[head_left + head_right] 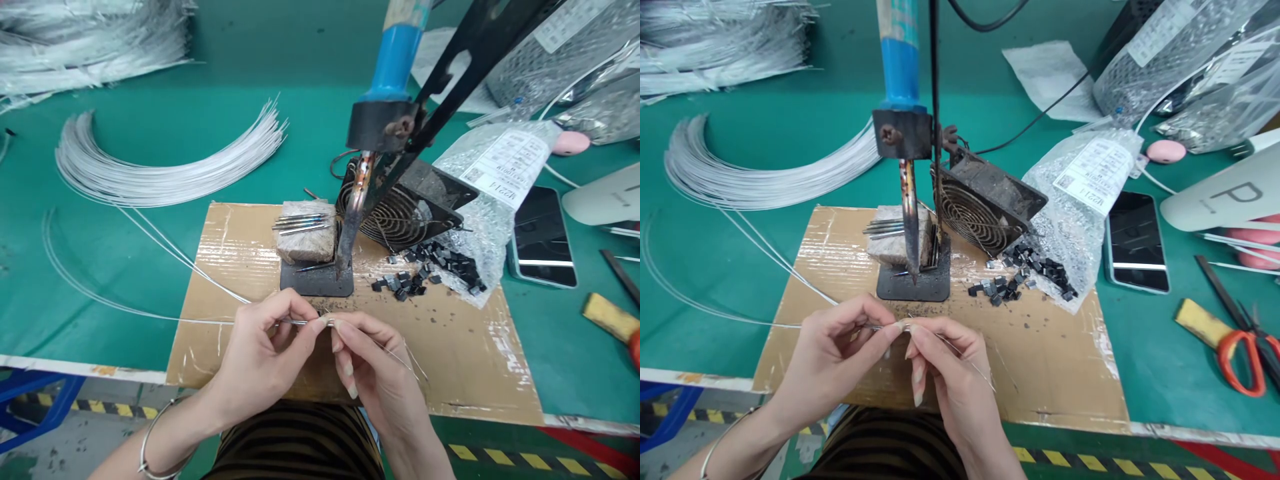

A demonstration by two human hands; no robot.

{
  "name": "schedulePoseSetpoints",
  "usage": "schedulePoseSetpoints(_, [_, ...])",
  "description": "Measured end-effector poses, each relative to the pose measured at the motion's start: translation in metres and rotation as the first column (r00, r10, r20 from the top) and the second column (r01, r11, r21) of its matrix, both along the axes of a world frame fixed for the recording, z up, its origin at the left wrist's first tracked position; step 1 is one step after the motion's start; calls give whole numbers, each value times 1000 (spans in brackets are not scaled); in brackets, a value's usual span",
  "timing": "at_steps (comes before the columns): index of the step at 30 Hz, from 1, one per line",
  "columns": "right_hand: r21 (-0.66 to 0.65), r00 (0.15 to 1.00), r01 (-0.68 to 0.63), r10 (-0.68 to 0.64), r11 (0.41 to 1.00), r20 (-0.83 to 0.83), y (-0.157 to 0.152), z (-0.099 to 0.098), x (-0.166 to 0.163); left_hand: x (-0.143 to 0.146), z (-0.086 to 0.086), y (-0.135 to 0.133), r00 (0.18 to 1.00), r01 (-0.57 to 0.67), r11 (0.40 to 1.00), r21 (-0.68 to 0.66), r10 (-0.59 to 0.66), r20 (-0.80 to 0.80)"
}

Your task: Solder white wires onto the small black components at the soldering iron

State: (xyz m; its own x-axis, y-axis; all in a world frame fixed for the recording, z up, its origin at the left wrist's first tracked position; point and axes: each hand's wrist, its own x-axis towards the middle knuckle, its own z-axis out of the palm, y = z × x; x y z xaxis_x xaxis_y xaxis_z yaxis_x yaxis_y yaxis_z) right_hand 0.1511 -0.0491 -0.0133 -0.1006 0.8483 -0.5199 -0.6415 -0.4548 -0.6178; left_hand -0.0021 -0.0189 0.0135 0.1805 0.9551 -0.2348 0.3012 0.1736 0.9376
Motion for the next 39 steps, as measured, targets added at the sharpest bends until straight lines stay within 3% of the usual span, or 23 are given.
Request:
schedulePoseSetpoints(10, [6,997,80,-80,997,7,-1,4,-9,6,-5,-6,995,-93,996,-17,93,46])
schedulePoseSetpoints(16, [69,983,153,-159,986,87,-5,5,-13,10,0,-5,986,-110,990,-86,119,114])
schedulePoseSetpoints(25, [150,976,133,-156,980,153,-3,0,-6,13,-3,1,944,-181,981,-69,193,269])
schedulePoseSetpoints(39, [183,960,115,-157,976,233,-6,-4,-6,12,-3,-6,979,-184,982,32,181,95])
